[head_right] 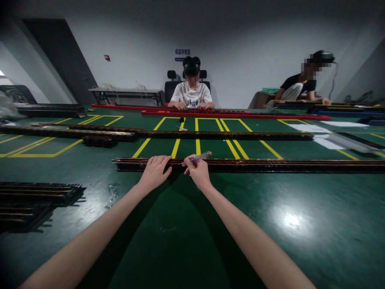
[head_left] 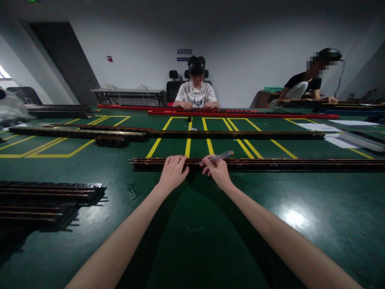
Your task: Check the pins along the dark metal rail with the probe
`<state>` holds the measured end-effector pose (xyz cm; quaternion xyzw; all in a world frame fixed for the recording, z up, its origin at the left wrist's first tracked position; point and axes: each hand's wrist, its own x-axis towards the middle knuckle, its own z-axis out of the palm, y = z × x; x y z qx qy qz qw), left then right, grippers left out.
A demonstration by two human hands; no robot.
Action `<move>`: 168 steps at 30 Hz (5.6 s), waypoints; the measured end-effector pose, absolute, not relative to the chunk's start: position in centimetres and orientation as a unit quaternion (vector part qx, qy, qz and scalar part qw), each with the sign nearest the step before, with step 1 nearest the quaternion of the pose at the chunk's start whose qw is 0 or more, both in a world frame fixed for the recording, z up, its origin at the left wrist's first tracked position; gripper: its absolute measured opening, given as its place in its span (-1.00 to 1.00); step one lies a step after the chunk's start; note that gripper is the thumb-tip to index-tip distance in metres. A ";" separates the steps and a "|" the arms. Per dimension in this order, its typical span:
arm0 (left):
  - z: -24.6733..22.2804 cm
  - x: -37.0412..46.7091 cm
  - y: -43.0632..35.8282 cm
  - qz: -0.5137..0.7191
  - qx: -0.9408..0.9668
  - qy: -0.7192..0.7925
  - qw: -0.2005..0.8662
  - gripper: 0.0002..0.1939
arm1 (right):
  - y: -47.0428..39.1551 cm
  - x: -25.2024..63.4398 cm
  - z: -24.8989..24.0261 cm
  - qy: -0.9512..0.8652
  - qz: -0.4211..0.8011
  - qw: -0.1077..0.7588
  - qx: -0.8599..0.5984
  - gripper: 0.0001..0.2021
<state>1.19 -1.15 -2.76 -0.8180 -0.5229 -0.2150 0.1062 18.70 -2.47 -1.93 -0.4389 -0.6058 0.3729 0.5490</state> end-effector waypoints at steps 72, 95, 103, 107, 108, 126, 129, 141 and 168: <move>-2.8 0.8 -1.2 -0.208 -0.824 -0.516 0.103 -0.58 | -2.5 18.9 -2.2 -0.622 0.351 0.542 -0.443 -0.81; -2.8 0.8 -1.1 -0.213 -0.824 -0.514 0.110 -0.60 | -2.5 18.9 -2.2 -0.620 0.350 0.545 -0.443 -0.85; -2.7 0.9 -1.2 -0.206 -0.825 -0.517 0.104 -0.59 | -2.4 18.9 -2.2 -0.620 0.352 0.546 -0.440 -0.84; -2.6 0.9 -1.2 -0.207 -0.824 -0.518 0.098 -0.59 | -2.6 18.9 -2.0 -0.622 0.351 0.545 -0.440 -0.84; -2.6 0.9 -1.2 -0.208 -0.824 -0.519 0.097 -0.59 | -2.6 18.9 -2.0 -0.622 0.350 0.545 -0.440 -0.84; -2.6 0.9 -1.2 -0.214 -0.825 -0.514 0.092 -0.60 | -2.5 18.8 -1.9 -0.613 0.356 0.547 -0.445 -0.79; -2.6 0.9 -1.2 -0.213 -0.825 -0.514 0.101 -0.60 | -2.4 18.8 -2.1 -0.612 0.359 0.550 -0.440 -0.80; -2.7 0.8 -1.2 -0.216 -0.826 -0.511 0.097 -0.59 | -2.6 18.8 -1.8 -0.613 0.361 0.546 -0.442 -0.79; -2.7 0.8 -1.2 -0.218 -0.825 -0.513 0.096 -0.60 | -2.5 18.9 -2.2 -0.588 0.352 0.577 -0.444 -0.72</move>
